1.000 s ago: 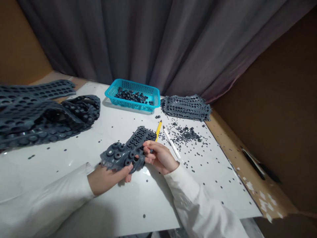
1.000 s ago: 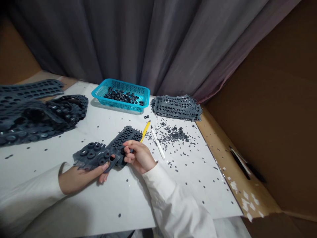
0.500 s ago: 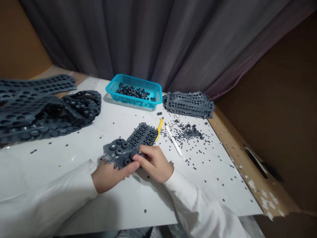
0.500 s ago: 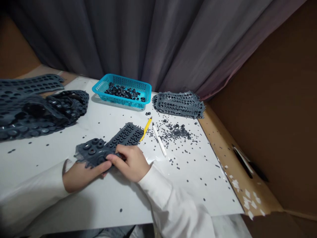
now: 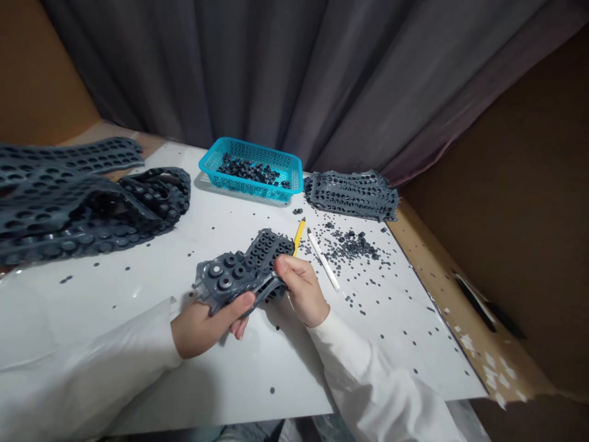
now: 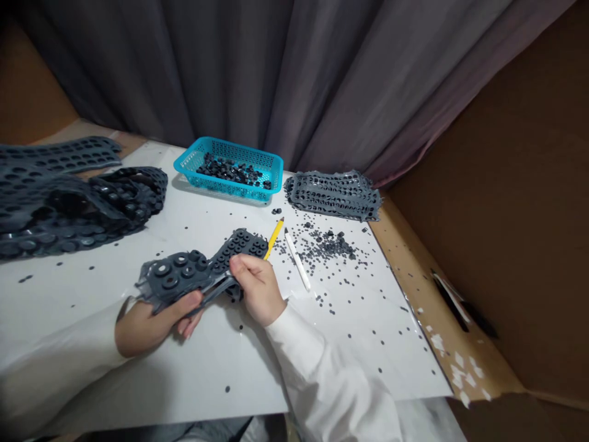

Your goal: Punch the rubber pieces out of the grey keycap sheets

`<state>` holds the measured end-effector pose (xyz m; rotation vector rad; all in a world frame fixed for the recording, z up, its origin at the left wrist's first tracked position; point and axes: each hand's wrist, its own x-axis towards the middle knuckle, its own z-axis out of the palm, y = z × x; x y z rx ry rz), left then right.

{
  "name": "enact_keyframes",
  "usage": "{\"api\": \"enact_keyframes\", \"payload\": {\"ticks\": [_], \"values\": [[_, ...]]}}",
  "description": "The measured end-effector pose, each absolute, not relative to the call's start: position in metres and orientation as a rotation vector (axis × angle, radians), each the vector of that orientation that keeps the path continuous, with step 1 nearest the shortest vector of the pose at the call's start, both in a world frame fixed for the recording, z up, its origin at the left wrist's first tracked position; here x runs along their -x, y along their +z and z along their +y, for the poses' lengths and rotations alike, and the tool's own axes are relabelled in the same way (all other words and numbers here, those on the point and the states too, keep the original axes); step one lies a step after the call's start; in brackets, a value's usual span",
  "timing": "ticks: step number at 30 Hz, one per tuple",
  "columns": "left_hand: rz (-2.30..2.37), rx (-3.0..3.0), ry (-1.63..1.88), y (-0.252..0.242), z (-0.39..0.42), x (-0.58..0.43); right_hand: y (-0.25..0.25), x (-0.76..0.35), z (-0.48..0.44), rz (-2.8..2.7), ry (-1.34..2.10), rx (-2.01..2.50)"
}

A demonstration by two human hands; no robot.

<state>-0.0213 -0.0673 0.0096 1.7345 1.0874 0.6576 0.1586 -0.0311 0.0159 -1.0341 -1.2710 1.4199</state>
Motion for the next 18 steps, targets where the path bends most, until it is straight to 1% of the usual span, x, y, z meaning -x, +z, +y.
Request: {"api": "enact_keyframes", "payload": {"ticks": [2, 3, 5, 6, 9, 11, 14, 18], "values": [[1.181, -1.825, 0.670, -0.001, -0.076, 0.030, 0.019, -0.167, -0.022, -1.126, 1.269, 1.122], [1.278, -1.890, 0.735, -0.007, -0.079, 0.034, 0.021, -0.172, -0.018, -1.037, 1.194, 1.155], [1.299, -1.921, 0.754, -0.017, -0.083, 0.041, 0.024, -0.178, -0.013, -0.910, 1.150, 1.143], [1.304, -1.936, 0.765, -0.018, -0.083, 0.043, 0.026, -0.180, -0.012, -0.933, 1.192, 1.105], [1.244, -1.971, 0.798, -0.010, -0.076, 0.039, 0.027, -0.176, -0.017, -0.974, 1.529, 0.969], [1.206, -1.935, 0.819, 0.001, -0.072, 0.034, 0.026, -0.172, -0.021, -0.902, 1.702, 0.911], [1.177, -1.864, 0.823, 0.011, -0.070, 0.028, 0.025, -0.169, -0.025, -0.799, 1.862, 0.846], [1.233, -1.929, 0.840, 0.005, -0.069, 0.030, 0.027, -0.169, -0.029, -0.749, 2.076, 0.728]]}}
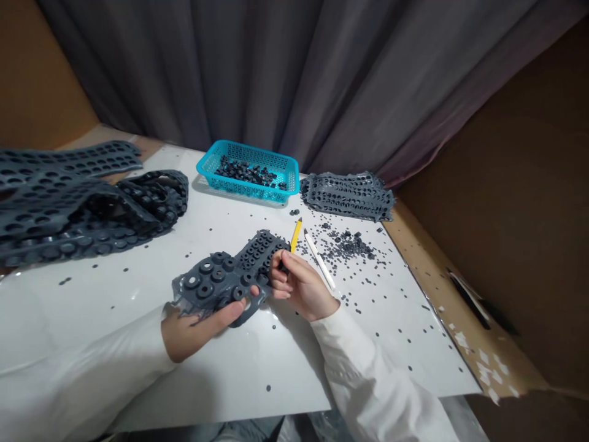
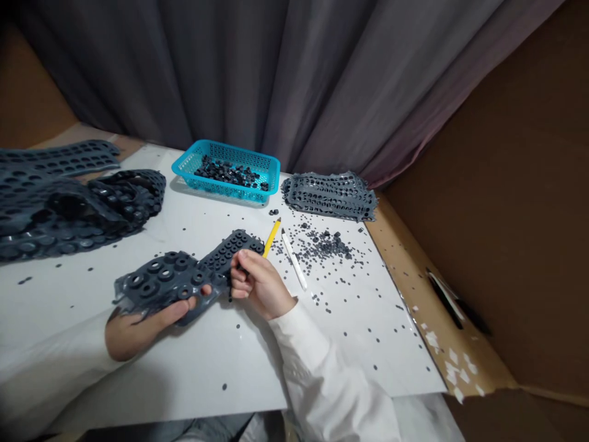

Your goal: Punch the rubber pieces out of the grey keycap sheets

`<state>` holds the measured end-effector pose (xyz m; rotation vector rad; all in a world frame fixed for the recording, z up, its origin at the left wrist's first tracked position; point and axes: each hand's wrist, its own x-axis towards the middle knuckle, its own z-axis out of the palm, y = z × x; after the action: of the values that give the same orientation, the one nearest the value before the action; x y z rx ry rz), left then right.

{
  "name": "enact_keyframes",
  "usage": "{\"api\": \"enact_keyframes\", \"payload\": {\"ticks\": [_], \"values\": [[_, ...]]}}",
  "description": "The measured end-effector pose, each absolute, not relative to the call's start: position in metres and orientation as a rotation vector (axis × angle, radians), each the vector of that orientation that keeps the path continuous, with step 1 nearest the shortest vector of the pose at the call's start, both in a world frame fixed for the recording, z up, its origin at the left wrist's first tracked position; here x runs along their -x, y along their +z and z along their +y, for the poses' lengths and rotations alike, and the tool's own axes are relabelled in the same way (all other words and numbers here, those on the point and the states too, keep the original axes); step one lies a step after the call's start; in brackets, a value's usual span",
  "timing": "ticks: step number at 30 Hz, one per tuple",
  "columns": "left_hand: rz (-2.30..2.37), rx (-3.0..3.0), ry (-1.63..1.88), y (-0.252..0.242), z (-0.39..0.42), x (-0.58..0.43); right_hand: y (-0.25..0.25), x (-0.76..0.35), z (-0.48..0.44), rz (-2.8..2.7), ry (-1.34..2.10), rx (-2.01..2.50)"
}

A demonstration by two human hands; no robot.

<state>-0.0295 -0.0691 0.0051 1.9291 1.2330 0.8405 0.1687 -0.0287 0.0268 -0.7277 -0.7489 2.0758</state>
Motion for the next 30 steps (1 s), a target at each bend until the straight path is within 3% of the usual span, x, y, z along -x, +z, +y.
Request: {"api": "enact_keyframes", "payload": {"ticks": [4, 13, 23, 30], "values": [[1.373, -2.071, 0.892, -0.004, -0.059, 0.039, 0.025, -0.170, -0.031, -0.701, 2.188, 0.621], [1.690, -1.925, 1.395, 0.016, -0.012, 0.038, 0.029, -0.174, -0.029, -0.398, 2.374, 0.555], [1.586, -2.160, 1.547, 0.091, 0.064, 0.014, 0.036, -0.182, -0.029, -0.309, 2.396, 0.475], [1.608, -2.183, 1.357, 0.071, 0.050, 0.002, 0.033, -0.181, -0.031, -0.408, 2.314, 0.616]]}}
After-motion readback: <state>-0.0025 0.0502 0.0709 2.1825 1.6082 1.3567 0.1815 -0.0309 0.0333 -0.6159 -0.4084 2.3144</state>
